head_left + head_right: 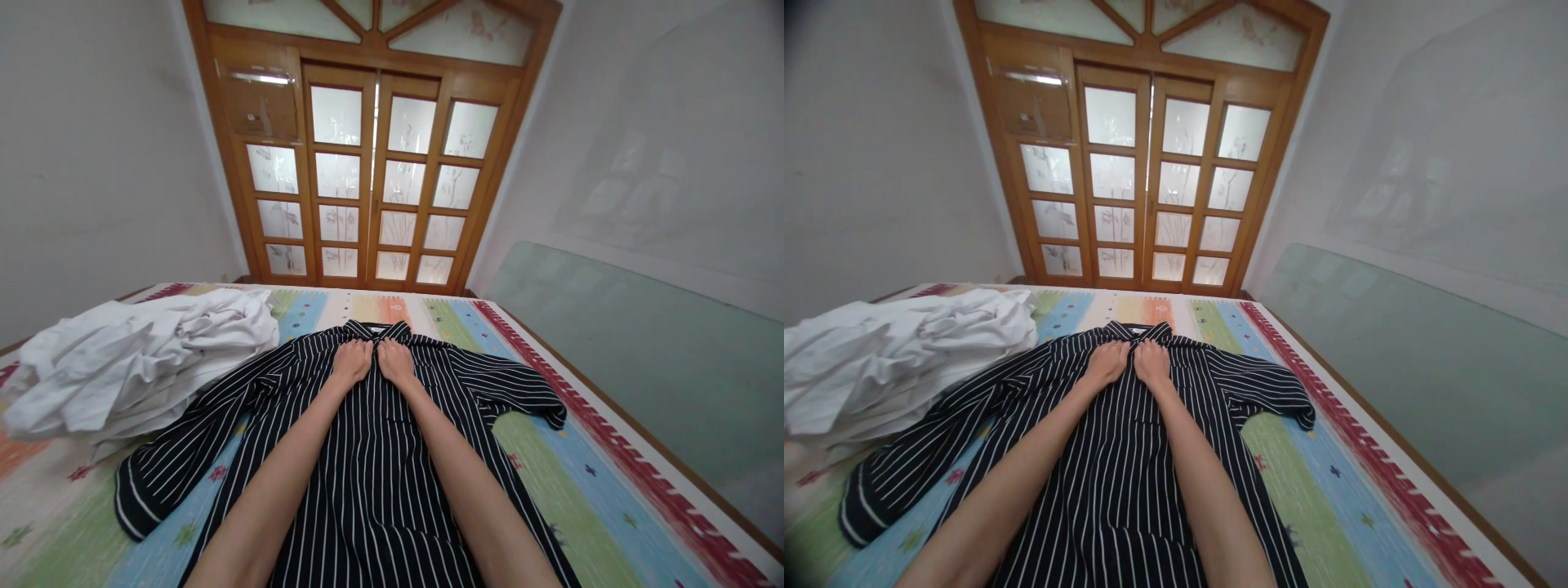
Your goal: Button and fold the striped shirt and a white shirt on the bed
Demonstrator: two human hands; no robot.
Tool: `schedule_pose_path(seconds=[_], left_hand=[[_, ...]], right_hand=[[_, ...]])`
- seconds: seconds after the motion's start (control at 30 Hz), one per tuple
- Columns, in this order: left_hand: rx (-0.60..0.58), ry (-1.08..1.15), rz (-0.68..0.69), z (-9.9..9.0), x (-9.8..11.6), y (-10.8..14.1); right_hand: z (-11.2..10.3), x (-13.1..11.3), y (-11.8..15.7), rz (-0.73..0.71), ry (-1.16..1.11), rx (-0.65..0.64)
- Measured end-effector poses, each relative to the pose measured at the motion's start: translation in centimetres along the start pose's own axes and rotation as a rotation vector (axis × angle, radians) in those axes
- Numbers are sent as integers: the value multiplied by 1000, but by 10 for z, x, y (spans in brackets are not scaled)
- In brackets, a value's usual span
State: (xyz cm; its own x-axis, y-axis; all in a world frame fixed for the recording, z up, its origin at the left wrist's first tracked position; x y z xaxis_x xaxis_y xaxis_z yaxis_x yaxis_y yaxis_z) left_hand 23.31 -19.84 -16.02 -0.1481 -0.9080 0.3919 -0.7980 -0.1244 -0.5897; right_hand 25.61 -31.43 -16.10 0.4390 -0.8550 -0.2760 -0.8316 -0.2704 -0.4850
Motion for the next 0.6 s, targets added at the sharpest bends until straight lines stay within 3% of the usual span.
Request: schedule_pose_path(seconds=[0.43,0.6], left_hand=[[-40,80,-9,28,-24,-37],[25,61,1,26,-23,-45]], right_hand=[[29,30,-43,8,1,-194],[34,36,-53,-32,9,-209]])
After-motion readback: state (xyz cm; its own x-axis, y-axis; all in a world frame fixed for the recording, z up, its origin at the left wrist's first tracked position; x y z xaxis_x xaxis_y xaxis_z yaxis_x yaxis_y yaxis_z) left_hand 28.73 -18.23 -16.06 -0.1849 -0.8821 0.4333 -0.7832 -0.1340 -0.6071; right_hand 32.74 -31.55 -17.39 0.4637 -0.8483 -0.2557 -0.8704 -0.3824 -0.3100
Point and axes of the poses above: each hand's wrist, its own y-axis away from the middle knuckle, its own z-axis out of the palm, x = y × z, the point moved 4 cm from there along -y, towards the middle knuckle, and after that the axes turned 12 degrees about x, right-handed, at the moved point
